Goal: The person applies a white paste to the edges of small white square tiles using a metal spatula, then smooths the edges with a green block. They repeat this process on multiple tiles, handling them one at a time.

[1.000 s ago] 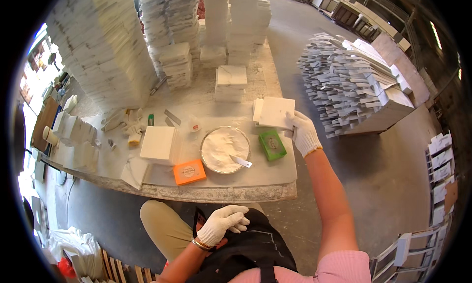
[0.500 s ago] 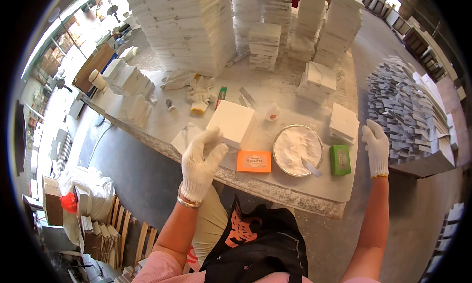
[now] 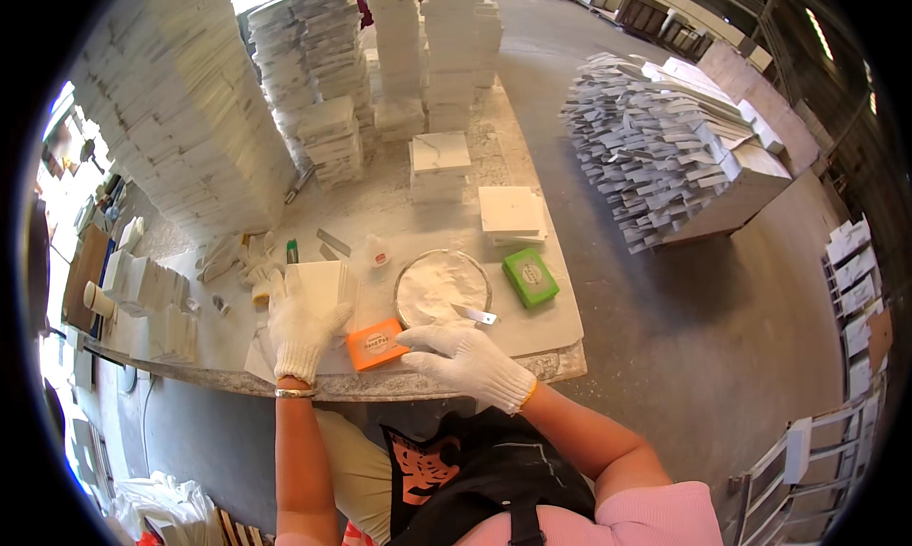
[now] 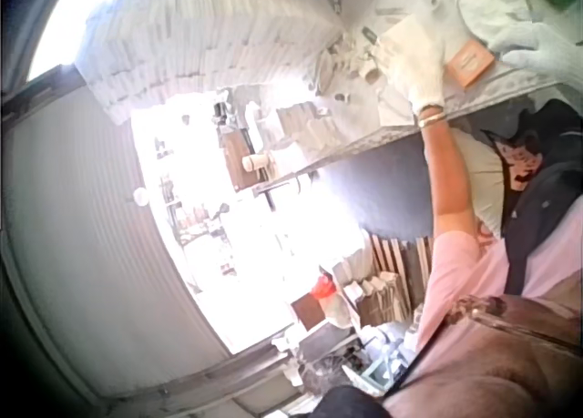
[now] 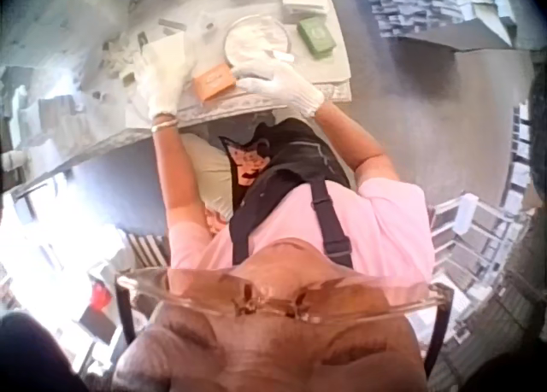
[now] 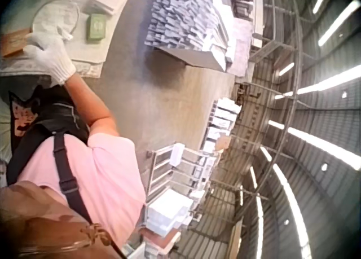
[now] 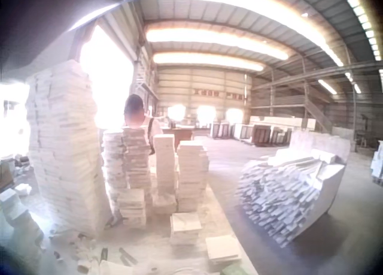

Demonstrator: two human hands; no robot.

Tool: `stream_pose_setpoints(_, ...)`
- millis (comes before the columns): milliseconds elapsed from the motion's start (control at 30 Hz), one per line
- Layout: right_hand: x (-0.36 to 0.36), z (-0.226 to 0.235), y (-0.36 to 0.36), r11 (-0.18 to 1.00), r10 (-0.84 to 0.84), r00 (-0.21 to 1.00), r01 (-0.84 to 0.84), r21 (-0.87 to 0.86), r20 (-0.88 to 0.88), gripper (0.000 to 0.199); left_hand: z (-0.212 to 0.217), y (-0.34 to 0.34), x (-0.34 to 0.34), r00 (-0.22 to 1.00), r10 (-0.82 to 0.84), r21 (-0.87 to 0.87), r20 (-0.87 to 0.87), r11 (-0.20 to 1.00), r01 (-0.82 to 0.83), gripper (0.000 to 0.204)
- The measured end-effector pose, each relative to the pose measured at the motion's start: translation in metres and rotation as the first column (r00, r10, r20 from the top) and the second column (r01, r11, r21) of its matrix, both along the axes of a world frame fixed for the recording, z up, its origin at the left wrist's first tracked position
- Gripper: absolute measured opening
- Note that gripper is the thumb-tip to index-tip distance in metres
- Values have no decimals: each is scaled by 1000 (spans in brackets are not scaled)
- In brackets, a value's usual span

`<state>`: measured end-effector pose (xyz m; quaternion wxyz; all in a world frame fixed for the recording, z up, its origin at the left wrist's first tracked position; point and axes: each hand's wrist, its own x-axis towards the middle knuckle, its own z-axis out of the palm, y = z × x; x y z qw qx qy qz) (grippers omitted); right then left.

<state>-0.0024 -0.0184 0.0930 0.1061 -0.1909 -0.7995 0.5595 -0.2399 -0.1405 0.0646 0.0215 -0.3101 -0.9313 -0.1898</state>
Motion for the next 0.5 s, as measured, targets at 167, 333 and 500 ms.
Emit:
stream_pose_setpoints(167,-2,-8,-14,999,-3,996,-1,-50,-84,39,-7,0,-1,997,-46,155,-68,986,56,98)
stream_pose_setpoints(333,-6,-3,-20,980,-32,997,18,-200,-65,40,-8,-5,-6,994,-94,305,-52,946,105,92)
stream_pose_setpoints(500,-8,-1,-21,980,5,996,-22,-200,-88,40,-14,-3,-13,991,-95,375,91,926,54,89)
